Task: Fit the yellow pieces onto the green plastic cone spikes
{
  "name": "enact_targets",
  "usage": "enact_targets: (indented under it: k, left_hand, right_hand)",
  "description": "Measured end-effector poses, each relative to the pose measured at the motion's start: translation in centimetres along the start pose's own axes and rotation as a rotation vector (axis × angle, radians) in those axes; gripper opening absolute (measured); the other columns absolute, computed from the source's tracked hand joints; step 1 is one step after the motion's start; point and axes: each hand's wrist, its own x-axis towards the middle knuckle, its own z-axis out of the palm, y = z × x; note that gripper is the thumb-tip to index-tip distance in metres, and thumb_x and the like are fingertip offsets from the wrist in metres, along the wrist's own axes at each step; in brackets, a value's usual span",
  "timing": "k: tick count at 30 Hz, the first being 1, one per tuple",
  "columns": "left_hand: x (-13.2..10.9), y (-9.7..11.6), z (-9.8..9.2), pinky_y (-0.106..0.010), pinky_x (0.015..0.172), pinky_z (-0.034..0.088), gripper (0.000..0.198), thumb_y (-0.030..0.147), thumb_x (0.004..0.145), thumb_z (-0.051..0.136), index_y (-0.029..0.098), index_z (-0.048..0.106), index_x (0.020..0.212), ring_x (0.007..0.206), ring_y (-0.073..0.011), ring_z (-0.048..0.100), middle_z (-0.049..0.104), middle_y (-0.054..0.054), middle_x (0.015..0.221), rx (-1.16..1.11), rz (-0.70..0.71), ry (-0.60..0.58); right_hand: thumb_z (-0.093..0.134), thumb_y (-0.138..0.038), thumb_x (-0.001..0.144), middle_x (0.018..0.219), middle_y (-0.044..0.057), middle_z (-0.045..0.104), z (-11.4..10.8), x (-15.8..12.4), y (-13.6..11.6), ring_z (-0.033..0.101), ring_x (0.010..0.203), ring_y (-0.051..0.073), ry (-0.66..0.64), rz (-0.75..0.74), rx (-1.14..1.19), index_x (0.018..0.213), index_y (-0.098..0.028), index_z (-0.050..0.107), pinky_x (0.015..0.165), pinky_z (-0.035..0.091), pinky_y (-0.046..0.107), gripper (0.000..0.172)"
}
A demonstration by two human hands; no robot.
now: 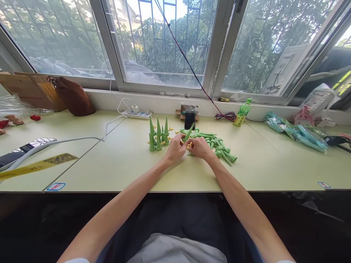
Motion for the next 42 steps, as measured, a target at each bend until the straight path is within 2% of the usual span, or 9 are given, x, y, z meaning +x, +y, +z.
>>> enact_targets:
  k: [4, 8, 11, 16, 20, 29, 37, 42]
  left_hand:
    - [0.1, -0.4, -0.2, -0.03, 0.07, 0.05, 0.014, 0.025, 0.09, 0.06, 0.017, 0.062, 0.101, 0.068, -0.0145, 0.059, 0.069, -0.008, 0.099, 0.117, 0.02, 0.053]
    - [-0.2, -0.7, -0.2, -0.035, 0.077, 0.048, 0.011, 0.022, 0.089, 0.059, 0.016, 0.062, 0.098, 0.073, -0.0186, 0.06, 0.068, -0.008, 0.094, 0.211, -0.006, 0.003]
    - [-0.4, -0.7, 0.0, -0.035, 0.076, 0.048, 0.013, 0.022, 0.09, 0.058, 0.016, 0.062, 0.1, 0.074, -0.0197, 0.06, 0.067, -0.009, 0.094, 0.218, -0.017, -0.041]
    - [-0.5, -0.6, 0.0, -0.036, 0.076, 0.049, 0.012, 0.023, 0.091, 0.057, 0.016, 0.061, 0.101, 0.07, -0.018, 0.059, 0.066, -0.009, 0.096, 0.18, -0.018, -0.035]
    - [-0.3, -0.4, 0.0, -0.033, 0.073, 0.052, 0.012, 0.022, 0.09, 0.057, 0.017, 0.061, 0.101, 0.069, -0.0157, 0.061, 0.066, -0.008, 0.098, 0.106, -0.013, -0.004]
    - [-0.2, 0.2, 0.1, -0.029, 0.064, 0.056, 0.011, 0.024, 0.089, 0.059, 0.017, 0.061, 0.098, 0.069, -0.0144, 0.063, 0.069, -0.006, 0.09, -0.083, -0.076, -0.057]
    - [-0.3, 0.0, 0.3, -0.026, 0.048, 0.055, 0.015, 0.029, 0.084, 0.064, 0.018, 0.059, 0.093, 0.062, -0.0148, 0.064, 0.066, -0.004, 0.083, -0.238, -0.173, -0.078]
    - [-0.2, -0.3, 0.4, -0.027, 0.048, 0.056, 0.021, 0.034, 0.082, 0.069, 0.018, 0.058, 0.091, 0.061, -0.0147, 0.064, 0.066, -0.003, 0.079, -0.251, -0.187, -0.071]
  right_hand:
    - [0.058, -0.014, 0.083, 0.083, 0.006, 0.074, -0.1, 0.0, -0.1, 0.064, 0.081, 0.022, 0.034, 0.018, 0.018, 0.1, -0.018, 0.071, 0.083, 0.039, 0.032, 0.021]
    - [0.057, -0.017, 0.085, 0.085, 0.007, 0.073, 0.1, 0.0, 0.0, 0.064, 0.084, 0.023, 0.107, 0.033, 0.068, 0.099, -0.019, 0.07, 0.074, 0.039, 0.03, 0.019]
    - [0.056, -0.017, 0.085, 0.086, 0.005, 0.073, 0.3, 0.1, 0.1, 0.063, 0.079, 0.021, 0.151, 0.054, 0.155, 0.101, -0.02, 0.069, 0.07, 0.039, 0.028, 0.021]
    - [0.053, -0.021, 0.087, 0.082, 0.003, 0.071, 0.7, 0.3, 0.4, 0.061, 0.068, 0.018, 0.26, 0.064, 0.301, 0.1, -0.02, 0.066, 0.069, 0.042, 0.027, 0.018]
    - [0.05, -0.024, 0.088, 0.081, 0.004, 0.07, 1.1, 0.5, 0.6, 0.061, 0.067, 0.017, 0.312, 0.067, 0.416, 0.099, -0.019, 0.063, 0.069, 0.045, 0.026, 0.018]
    - [0.048, -0.027, 0.088, 0.084, 0.006, 0.073, 1.5, 0.6, 0.3, 0.066, 0.071, 0.019, 0.321, 0.093, 0.546, 0.096, -0.019, 0.062, 0.071, 0.049, 0.028, 0.017]
    - [0.05, -0.027, 0.087, 0.086, 0.006, 0.072, 1.7, 0.8, 0.4, 0.065, 0.076, 0.02, 0.367, 0.033, 0.606, 0.089, -0.019, 0.064, 0.073, 0.049, 0.029, 0.016]
    - [0.05, -0.024, 0.086, 0.09, 0.008, 0.072, 1.9, 0.9, 0.5, 0.064, 0.079, 0.02, 0.361, 0.021, 0.604, 0.091, -0.019, 0.065, 0.074, 0.05, 0.03, 0.017]
